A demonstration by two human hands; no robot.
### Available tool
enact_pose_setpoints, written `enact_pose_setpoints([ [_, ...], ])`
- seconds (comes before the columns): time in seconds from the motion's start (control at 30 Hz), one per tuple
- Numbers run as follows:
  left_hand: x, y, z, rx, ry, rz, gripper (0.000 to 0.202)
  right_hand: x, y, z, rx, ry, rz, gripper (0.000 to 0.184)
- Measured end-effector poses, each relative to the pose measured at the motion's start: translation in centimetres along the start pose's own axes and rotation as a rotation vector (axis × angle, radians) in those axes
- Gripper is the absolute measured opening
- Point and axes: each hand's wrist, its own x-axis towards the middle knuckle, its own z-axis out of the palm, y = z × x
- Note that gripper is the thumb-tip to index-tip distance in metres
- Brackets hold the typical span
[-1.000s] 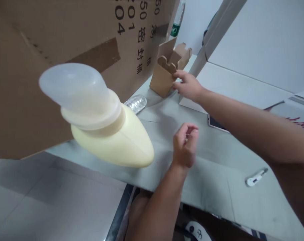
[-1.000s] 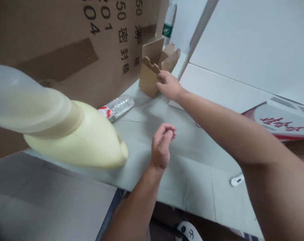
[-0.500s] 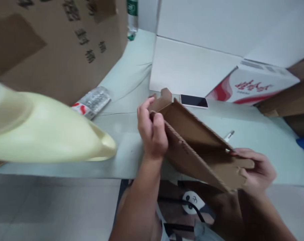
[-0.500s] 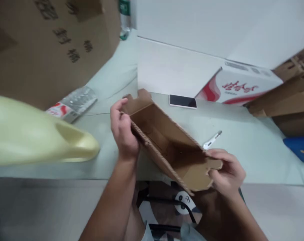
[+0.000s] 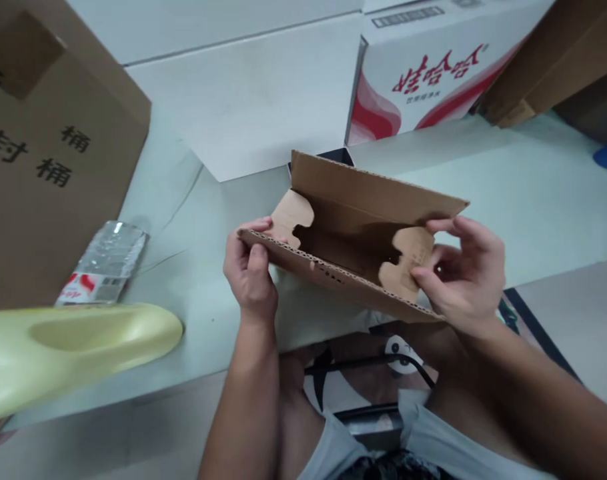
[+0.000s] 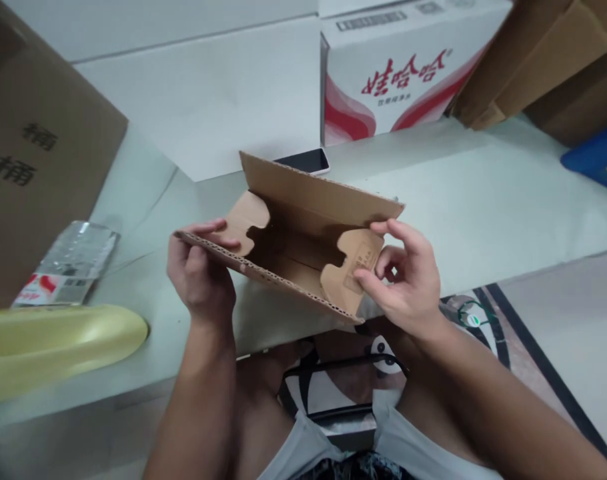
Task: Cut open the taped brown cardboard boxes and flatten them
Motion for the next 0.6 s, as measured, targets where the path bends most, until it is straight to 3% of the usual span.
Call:
enact_pose_setpoints([
  [0.13, -0.5, -1.0, 1.4, 0.051, -0.004, 0.112, 0.035, 0.3, 0.5, -0.9, -0.056, 0.065, 0.052, 0.083],
  [0.27, -0.3, -2.0, 2.0, 0.179, 0.071, 0.354, 0.063, 0.1, 0.7, -1.5, 0.045, -0.19, 0.07, 0.052],
  [0.33, -0.3, -2.1, 1.6, 0.301, 0.078, 0.388, 0.059, -0.1, 0.8, -1.8, 0.065, -0.258, 0.027, 0.042],
  [0.47, -0.6, -1.6, 0.3, 0.484, -0.088, 0.528, 0.052, -0.4, 0.6, -2.2, 0.128, -0.298, -0.042, 0.042],
  [0.6, -1.1, -0.8, -0.8, 0.517, -0.211, 0.647, 0.053, -0.5, -0.4, -2.6, 0.119, -0.345, -0.105, 0.044],
])
